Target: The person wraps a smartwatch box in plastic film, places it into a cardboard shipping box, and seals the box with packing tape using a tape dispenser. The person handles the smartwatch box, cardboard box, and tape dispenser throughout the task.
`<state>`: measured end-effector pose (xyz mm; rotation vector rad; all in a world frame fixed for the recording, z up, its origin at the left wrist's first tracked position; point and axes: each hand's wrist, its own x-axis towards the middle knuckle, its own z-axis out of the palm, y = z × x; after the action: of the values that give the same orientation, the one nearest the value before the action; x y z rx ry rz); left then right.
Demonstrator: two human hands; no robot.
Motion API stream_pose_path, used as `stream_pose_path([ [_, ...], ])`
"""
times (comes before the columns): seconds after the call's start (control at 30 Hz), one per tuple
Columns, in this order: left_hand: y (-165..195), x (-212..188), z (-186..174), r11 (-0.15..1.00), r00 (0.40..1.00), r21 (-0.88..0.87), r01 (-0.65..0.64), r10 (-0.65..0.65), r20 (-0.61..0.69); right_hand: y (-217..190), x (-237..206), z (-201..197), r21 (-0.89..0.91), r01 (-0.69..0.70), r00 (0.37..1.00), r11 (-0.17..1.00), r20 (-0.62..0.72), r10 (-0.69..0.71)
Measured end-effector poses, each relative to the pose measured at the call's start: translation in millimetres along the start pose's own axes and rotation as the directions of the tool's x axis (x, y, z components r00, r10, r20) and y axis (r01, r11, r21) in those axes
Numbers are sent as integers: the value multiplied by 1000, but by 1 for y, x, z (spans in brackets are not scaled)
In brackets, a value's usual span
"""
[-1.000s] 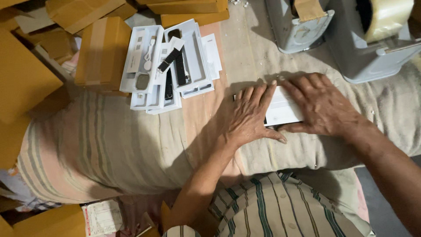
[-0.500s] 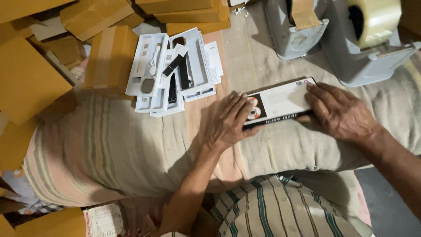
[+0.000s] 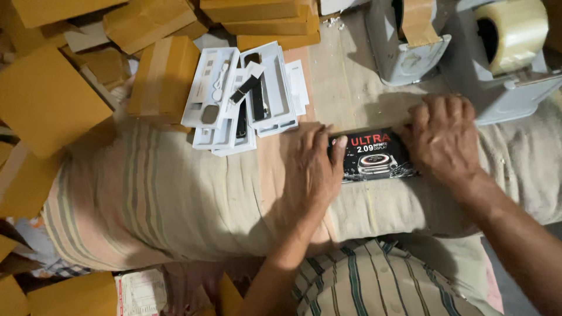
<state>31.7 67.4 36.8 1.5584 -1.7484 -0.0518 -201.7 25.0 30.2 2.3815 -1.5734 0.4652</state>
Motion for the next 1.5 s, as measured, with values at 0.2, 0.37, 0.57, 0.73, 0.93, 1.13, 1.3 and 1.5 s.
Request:
stream_pose_path([
  [0.2,-11,-26,29,964,983,-265,-11,-39,-182,-83,4,23,146,153,987,977,-74,-144],
  [0.37,-24,-33,34,884,978,-467,-15,-85,-191,-121,16,23,104,200,965,974,151,-215],
  [0.57,-14,-34,24,996,996,-68,-58,53,-77,-77,9,-2,134,230,941,964,222,-255],
  [0.73,-11,-20,13,940,941,75,-332,325,96,-22,-4,-18,48,304,937,951,164,-308],
  [0.93,-15,18,25,878,853,144,-456,385,352,-8,18,-14,134,294,943,947,119,-309],
  [1.13,-18,30,27,892,830,135,-431,333,448,-7,27,-10,134,300,936,944,151,-319],
  [1.3,-15,14,23,899,855,151,-411,322,407,-10,18,-12,65,354,916,933,181,-359],
  [1.5,-18,10,21,888,851,137,-438,361,381,-11,10,-12,90,311,928,946,184,-323],
])
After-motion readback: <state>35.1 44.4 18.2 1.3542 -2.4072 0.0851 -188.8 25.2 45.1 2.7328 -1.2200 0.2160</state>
